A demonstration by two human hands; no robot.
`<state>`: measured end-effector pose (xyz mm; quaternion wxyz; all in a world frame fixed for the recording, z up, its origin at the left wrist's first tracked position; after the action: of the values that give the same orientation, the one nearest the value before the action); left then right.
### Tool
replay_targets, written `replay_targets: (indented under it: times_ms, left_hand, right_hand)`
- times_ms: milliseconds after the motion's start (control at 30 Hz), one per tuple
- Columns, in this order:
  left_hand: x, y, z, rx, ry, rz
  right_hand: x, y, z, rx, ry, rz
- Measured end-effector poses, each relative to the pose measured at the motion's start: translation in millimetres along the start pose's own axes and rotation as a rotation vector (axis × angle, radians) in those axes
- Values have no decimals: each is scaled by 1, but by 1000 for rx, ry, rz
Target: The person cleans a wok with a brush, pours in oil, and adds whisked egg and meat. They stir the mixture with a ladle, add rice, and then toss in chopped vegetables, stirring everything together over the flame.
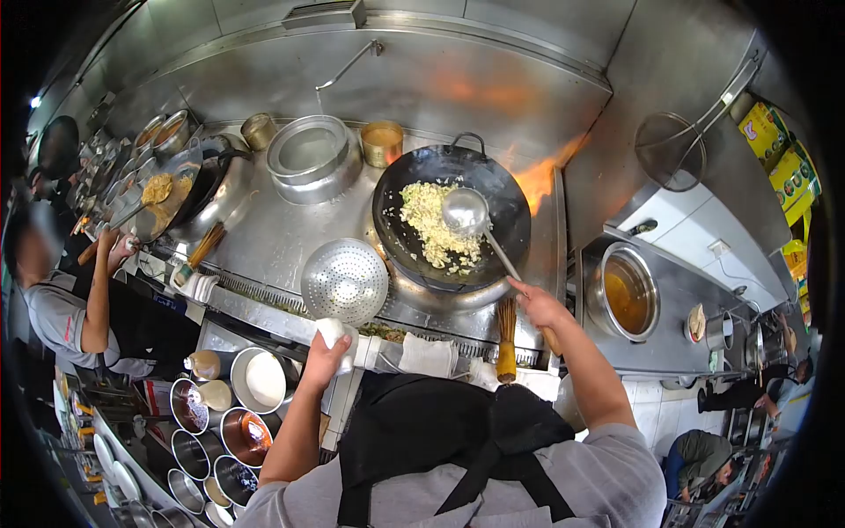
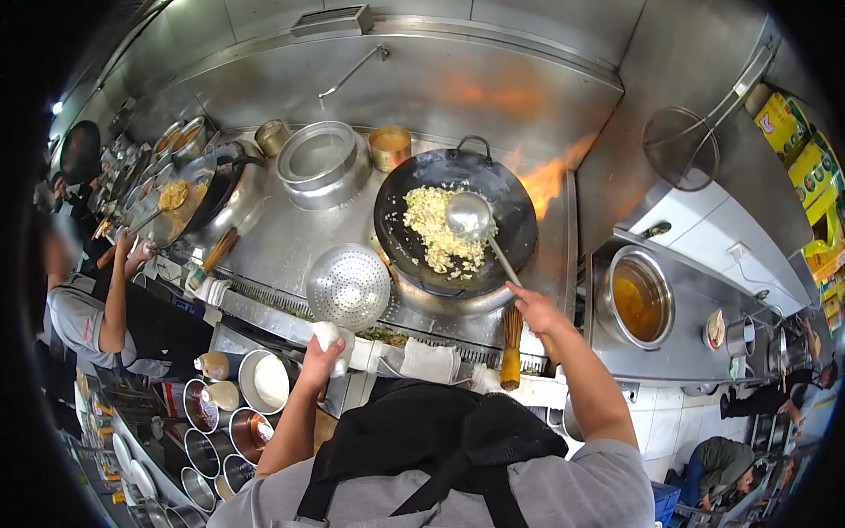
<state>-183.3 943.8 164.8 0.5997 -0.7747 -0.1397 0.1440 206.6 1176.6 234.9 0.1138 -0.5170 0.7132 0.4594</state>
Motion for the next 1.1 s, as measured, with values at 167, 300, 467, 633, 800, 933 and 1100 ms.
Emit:
replay_targets:
  times_ms: [167,300,467,633,800,933,1100]
  left_hand:
    - [11,5,3,52,19,77]
    - [23,13,10,50,125,78]
    - [32,7,17,58,63,-47]
    - [55,31,43,-143,67,-408]
    - [139,28,103,-443,299,-554]
    - [191,13,119,-491,280,-547]
    - [197,16,144,-546,261,-455]
  right_hand:
    - [17,36,25,-192,7,106]
    - [30,32,57,-36,316,540]
    - [13,7,9,-358,-88,444]
    - [-1,-17,-22,-51,-75,477]
    - [0,37,22,32,-152,84]
    - [22,32,16,-131,-33,-194]
    - [-8,12,-86,17,139,-347]
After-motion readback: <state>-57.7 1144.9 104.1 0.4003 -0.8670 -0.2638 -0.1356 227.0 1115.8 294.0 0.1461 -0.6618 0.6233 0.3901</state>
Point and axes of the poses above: each hand's wrist, its own z-axis towards the middle knuckle, its own x-axis out of the palm, y = z × x, the point moved 1 cm from there along z, towards the middle knuckle, and after that the axes turned 2 degrees about x, right-handed, at the moved point
